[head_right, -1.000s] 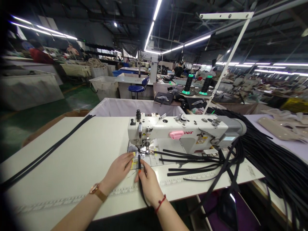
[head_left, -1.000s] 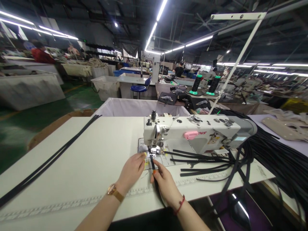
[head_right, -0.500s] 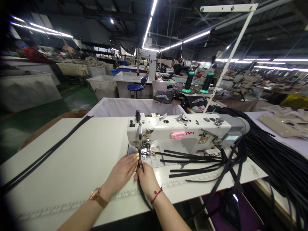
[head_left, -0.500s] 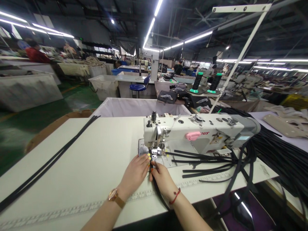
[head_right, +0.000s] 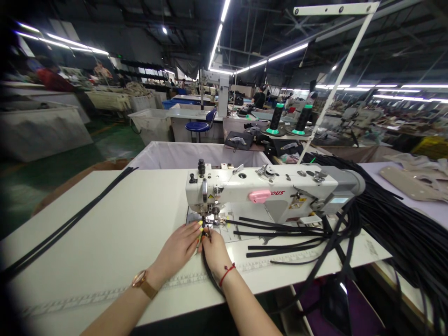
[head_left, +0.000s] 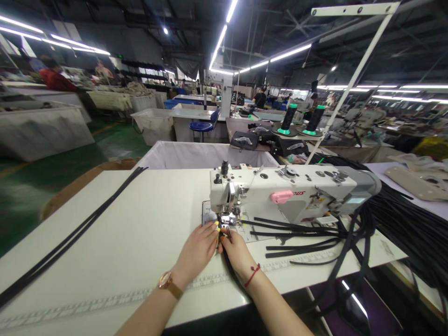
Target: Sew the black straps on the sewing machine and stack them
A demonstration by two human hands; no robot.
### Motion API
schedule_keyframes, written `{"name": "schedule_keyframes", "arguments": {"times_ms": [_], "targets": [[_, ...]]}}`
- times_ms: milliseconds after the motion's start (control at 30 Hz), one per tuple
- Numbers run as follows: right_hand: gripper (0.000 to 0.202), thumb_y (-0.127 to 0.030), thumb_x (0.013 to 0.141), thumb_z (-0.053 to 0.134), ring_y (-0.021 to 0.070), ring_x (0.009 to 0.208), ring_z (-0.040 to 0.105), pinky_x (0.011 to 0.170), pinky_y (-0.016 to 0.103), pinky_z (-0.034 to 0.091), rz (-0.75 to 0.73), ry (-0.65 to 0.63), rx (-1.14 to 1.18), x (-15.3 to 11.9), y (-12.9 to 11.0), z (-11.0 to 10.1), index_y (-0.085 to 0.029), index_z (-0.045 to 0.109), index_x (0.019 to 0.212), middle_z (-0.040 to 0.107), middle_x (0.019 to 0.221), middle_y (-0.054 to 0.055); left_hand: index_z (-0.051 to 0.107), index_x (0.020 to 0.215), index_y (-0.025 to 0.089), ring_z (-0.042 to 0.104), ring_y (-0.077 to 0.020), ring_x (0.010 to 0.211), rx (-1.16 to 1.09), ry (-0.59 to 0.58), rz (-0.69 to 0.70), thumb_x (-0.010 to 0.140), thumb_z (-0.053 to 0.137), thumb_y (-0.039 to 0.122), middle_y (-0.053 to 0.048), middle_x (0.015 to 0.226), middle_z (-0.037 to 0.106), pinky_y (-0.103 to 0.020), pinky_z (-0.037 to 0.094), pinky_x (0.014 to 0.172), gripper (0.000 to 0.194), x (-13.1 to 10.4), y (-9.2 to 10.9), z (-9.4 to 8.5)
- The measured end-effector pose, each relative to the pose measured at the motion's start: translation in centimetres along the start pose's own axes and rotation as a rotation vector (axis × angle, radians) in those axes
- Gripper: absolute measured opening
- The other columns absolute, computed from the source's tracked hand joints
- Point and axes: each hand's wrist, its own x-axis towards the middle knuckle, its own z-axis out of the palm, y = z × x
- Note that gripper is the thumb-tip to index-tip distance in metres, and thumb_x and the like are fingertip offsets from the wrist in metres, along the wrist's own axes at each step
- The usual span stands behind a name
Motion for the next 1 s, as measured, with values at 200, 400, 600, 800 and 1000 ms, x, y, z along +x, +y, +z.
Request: {"name": "schedule_keyframes", "arguments": {"times_ms": [200, 400, 600, 800, 1000], "targets": [[0.01, -0.017, 0.08, 0.043, 0.0161, 0.063, 0.057, 0.068, 0.03, 0.044, 0.018, 0.005, -0.02, -0.1, -0.1, -0.2, -0.019, 0.054, 0.079, 0.059, 0.06, -0.002, 0.06, 0.124, 0.02, 0.05, -0.027, 0.126, -0.019, 0.006, 0.004, 0.093, 0.047, 0.019, -0.008, 0.134, 0.058, -0.051, 0.043, 0.105, 0.034, 0.0, -0.1, 0.1], [0.01, -0.017, 0.079, 0.043, 0.0169, 0.065, 0.059, 0.07, 0.03, 0.044, 0.023, 0.019, -0.032, 0.0, 0.0, -0.1, -0.019, 0.053, 0.077, 0.061, 0.061, -0.001, 0.059, 0.126, 0.019, 0.049, -0.0271, 0.127, -0.028, -0.004, -0.008, 0.094, 0.046, 0.02, -0.008, 0.134, 0.057, -0.052, 0.041, 0.106, 0.034, 0.1, -0.1, 0.1], [0.014, -0.016, 0.079, 0.043, 0.0177, 0.065, 0.06, 0.07, 0.03, 0.045, 0.02, 0.021, -0.041, -0.2, -0.4, -0.1, -0.018, 0.056, 0.081, 0.061, 0.062, -0.001, 0.058, 0.126, 0.019, 0.049, -0.0266, 0.127, -0.04, 0.002, 0.003, 0.094, 0.046, 0.019, -0.009, 0.133, 0.058, -0.051, 0.041, 0.106, 0.035, 0.1, -0.2, 0.1], [0.02, -0.017, 0.081, 0.044, 0.0173, 0.065, 0.06, 0.072, 0.03, 0.045, 0.02, 0.026, -0.038, -0.9, -0.8, -0.1, -0.016, 0.06, 0.094, 0.062, 0.06, -0.001, 0.058, 0.126, 0.019, 0.047, -0.0257, 0.129, -0.017, -0.031, -0.003, 0.093, 0.045, 0.018, -0.008, 0.137, 0.055, -0.051, 0.04, 0.108, 0.035, 0.2, 0.0, -0.2], [0.04, -0.021, 0.087, 0.043, 0.0157, 0.057, 0.057, 0.064, 0.028, 0.043, 0.064, -0.064, -0.012, -3.9, -1.2, -0.7, -0.013, 0.051, 0.126, 0.065, 0.055, -0.004, 0.055, 0.128, 0.018, 0.046, -0.0246, 0.131, -0.003, -0.039, -0.024, 0.094, 0.042, 0.018, -0.007, 0.139, 0.053, -0.05, 0.039, 0.109, 0.037, 0.2, 0.2, -0.3]]}}
